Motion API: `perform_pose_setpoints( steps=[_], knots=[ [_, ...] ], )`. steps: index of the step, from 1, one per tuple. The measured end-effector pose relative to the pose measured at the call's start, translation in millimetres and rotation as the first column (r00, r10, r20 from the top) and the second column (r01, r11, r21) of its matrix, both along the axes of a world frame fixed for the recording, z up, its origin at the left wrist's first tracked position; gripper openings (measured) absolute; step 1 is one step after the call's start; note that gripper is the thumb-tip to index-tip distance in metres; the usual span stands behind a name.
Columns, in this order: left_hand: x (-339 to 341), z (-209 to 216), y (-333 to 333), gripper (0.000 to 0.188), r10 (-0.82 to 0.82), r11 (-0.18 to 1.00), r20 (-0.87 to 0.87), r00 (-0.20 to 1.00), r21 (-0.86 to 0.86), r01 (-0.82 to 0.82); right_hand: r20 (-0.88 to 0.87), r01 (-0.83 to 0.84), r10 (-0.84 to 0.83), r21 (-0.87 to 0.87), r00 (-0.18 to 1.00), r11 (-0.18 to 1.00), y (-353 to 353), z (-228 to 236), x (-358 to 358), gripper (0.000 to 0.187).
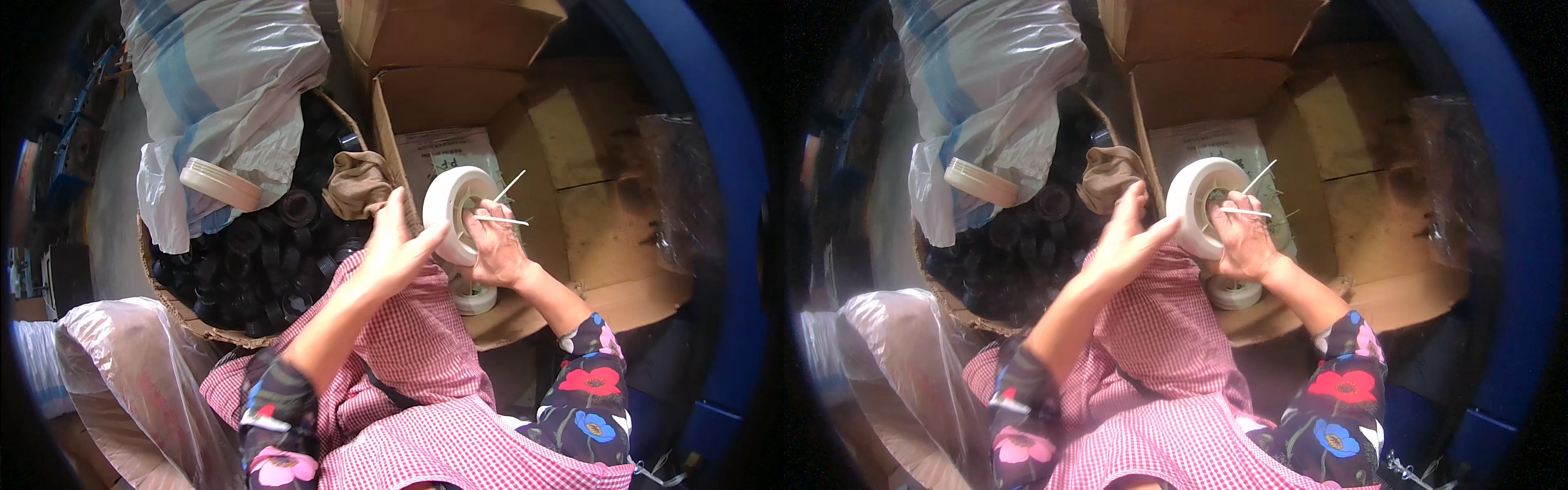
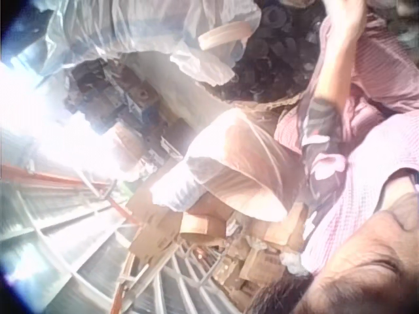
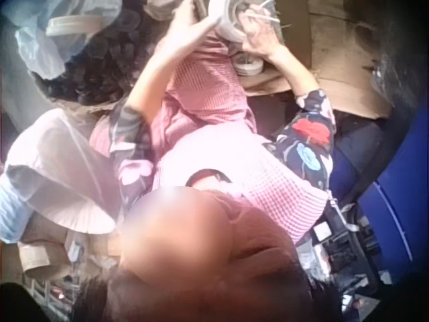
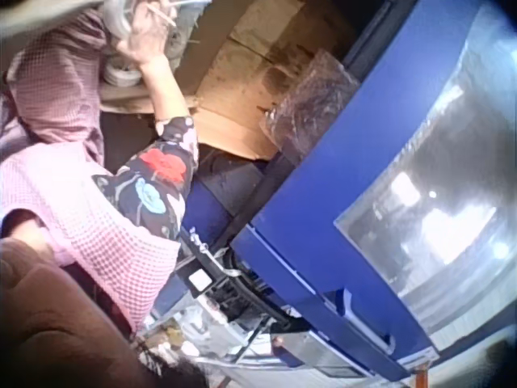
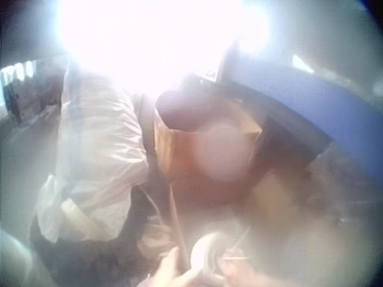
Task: The person assembles wheels by inserting black inner hubs into white plastic rims and placing the completed parts into a box.
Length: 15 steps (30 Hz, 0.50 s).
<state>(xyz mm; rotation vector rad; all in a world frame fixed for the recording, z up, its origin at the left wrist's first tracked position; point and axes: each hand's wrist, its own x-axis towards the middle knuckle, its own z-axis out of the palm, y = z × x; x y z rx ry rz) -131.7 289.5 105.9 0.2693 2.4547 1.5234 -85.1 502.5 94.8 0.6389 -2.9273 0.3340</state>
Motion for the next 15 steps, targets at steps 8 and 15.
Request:
perform_pose_setpoints(
  steps=[8,15],
  knots=[
    [23,-57,93,0.052,0.01,0.747,0.674,0.738,0.486,-0.454,-0.158,0.265,-0.271,-0.061,0.949,0.962,29,63,64,0.074],
    [43,-24,85,0.054,-0.048,0.889,0.579,0.814,0.396,-0.229,-0.064,0.234,-0.23,0.053,0.971,0.971,4,32,88,0.085]
  ],
)
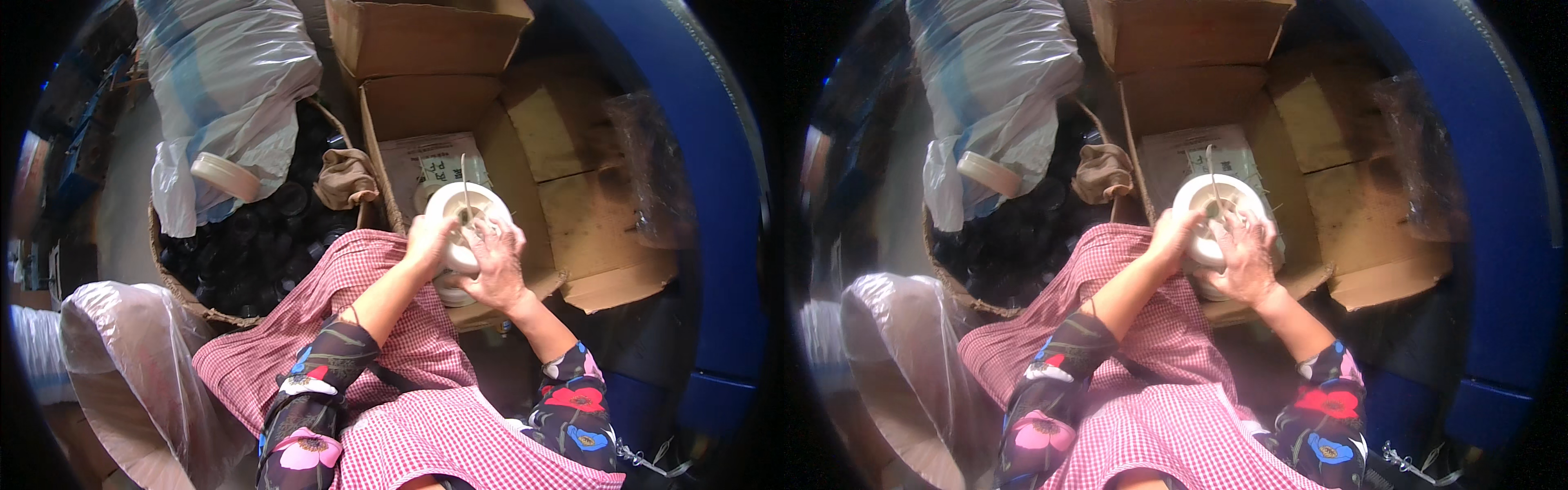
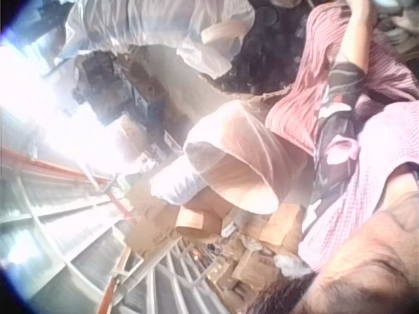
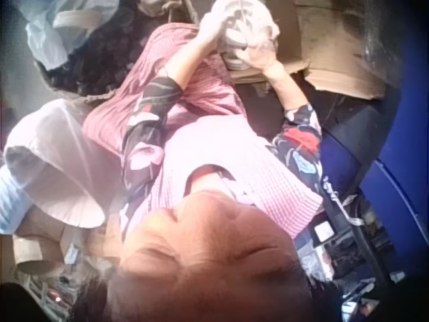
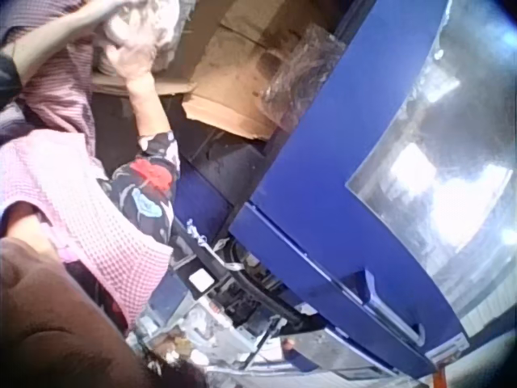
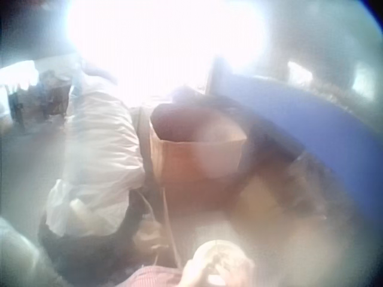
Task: The person assembles wheels by inserting black inner hubs into white plastic rims and placing the completed parts into a box.
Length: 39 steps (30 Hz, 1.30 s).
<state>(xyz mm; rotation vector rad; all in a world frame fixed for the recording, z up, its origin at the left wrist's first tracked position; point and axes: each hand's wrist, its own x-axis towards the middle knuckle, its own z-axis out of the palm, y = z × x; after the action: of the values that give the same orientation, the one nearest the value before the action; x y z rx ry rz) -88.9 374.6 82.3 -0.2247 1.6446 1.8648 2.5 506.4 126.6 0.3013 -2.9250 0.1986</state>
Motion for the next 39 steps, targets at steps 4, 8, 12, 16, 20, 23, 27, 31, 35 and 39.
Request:
perform_pose_setpoints(
  steps=[4,8,12,16,20,23,27,31,35,39],
  knots=[
    [3,-25,6,0.056,0.045,0.993,-0.125,0.991,-0.101,-0.058,0.059,0.056,-0.054,-0.039,0.997,0.998,-11,-33,-7,0.086],
    [-1,-12,2,0.058,0.017,0.978,-0.15,0.989,-0.203,-0.048,0.075,0.029,-0.015,-0.192,0.997,0.981,-9,-49,-18,0.082],
    [-9,-16,7,0.057,0.042,0.977,-0.158,0.986,-0.199,-0.074,0.117,0.071,-0.044,-0.24,0.992,0.968,-6,-61,-29,0.082],
    [-15,-31,10,0.058,0.095,0.976,-0.145,0.985,-0.182,-0.121,0.233,0.088,-0.031,-0.24,0.972,0.967,-5,-56,-43,0.079],
    [-13,-21,16,0.055,0.046,0.993,-0.201,0.978,-0.101,-0.068,0.353,0.175,-0.066,-0.287,0.933,0.942,-1,-61,-38,0.082],
    [-13,-27,25,0.054,0.067,0.997,-0.118,0.991,-0.032,-0.071,0.278,0.111,-0.088,-0.07,0.956,0.991,13,-44,-39,0.085],
    [-24,-48,23,0.057,0.185,0.982,0.07,0.98,0.01,-0.186,0.126,-0.053,0.058,-0.041,0.99,0.998,22,-2,-43,0.08],
    [-38,-63,17,0.053,0.223,0.964,0.274,0.935,0.081,-0.254,-0.175,0.283,-0.296,-0.096,0.939,0.954,45,18,-48,0.074],
    [-27,-27,24,0.049,0.089,0.885,0.492,0.866,0.36,-0.295,0.415,0.513,-0.357,-0.822,0.837,0.246,60,-25,-50,0.074],
    [-31,-17,15,0.047,-0.064,0.81,0.596,0.8,0.5,-0.308,0.381,0.496,0.325,-0.563,0.866,-0.662,42,-24,-51,0.064]
  ],
)
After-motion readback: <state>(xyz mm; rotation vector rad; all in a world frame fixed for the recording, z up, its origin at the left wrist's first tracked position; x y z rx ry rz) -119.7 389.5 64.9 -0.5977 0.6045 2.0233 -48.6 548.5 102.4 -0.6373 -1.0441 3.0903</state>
